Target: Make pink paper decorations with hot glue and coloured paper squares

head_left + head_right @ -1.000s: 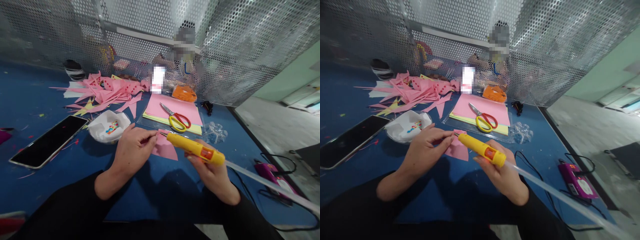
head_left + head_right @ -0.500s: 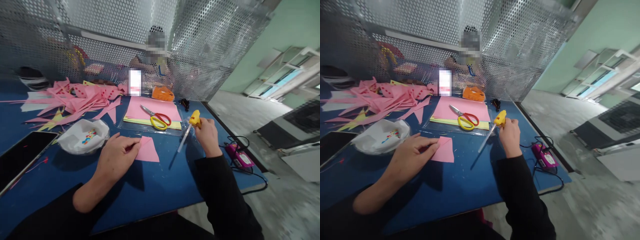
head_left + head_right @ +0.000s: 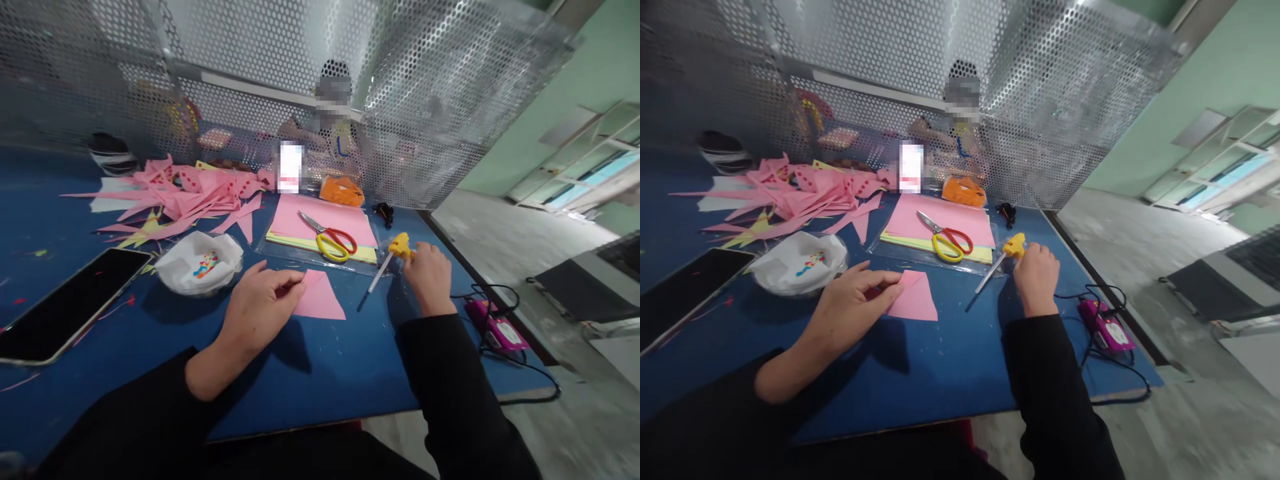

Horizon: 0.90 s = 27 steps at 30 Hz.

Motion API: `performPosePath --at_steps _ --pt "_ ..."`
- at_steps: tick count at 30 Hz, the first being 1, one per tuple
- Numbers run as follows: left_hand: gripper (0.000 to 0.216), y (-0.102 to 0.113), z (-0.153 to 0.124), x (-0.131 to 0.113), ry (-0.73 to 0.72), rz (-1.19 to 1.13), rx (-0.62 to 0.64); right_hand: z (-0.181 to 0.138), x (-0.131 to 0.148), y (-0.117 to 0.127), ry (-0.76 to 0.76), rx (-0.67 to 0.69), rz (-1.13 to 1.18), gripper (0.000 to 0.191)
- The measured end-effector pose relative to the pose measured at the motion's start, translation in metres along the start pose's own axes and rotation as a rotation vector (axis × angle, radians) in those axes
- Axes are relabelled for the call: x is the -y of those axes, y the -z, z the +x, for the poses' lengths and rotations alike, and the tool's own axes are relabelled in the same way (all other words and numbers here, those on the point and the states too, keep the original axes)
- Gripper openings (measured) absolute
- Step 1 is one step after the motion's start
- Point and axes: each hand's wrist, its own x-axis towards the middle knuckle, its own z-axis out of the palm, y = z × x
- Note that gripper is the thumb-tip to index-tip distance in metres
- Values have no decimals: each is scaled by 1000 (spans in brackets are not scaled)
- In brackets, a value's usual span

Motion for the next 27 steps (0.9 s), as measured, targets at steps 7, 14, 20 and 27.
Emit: performPosePath --at_steps 7,14,20,27 --pt "5 -3 -3 -1 -41 37 -61 -48 92 16 71 412 880 31" --pt "7 -5 -5 0 -172 157 21 -69 123 9 -185 743 1212 24" --pt "21 1 -2 -1 -149 42 71 -68 117 16 -76 589 1163 17" --pt "24 4 3 -2 -37 -22 178 -75 120 18 73 503 1106 14"
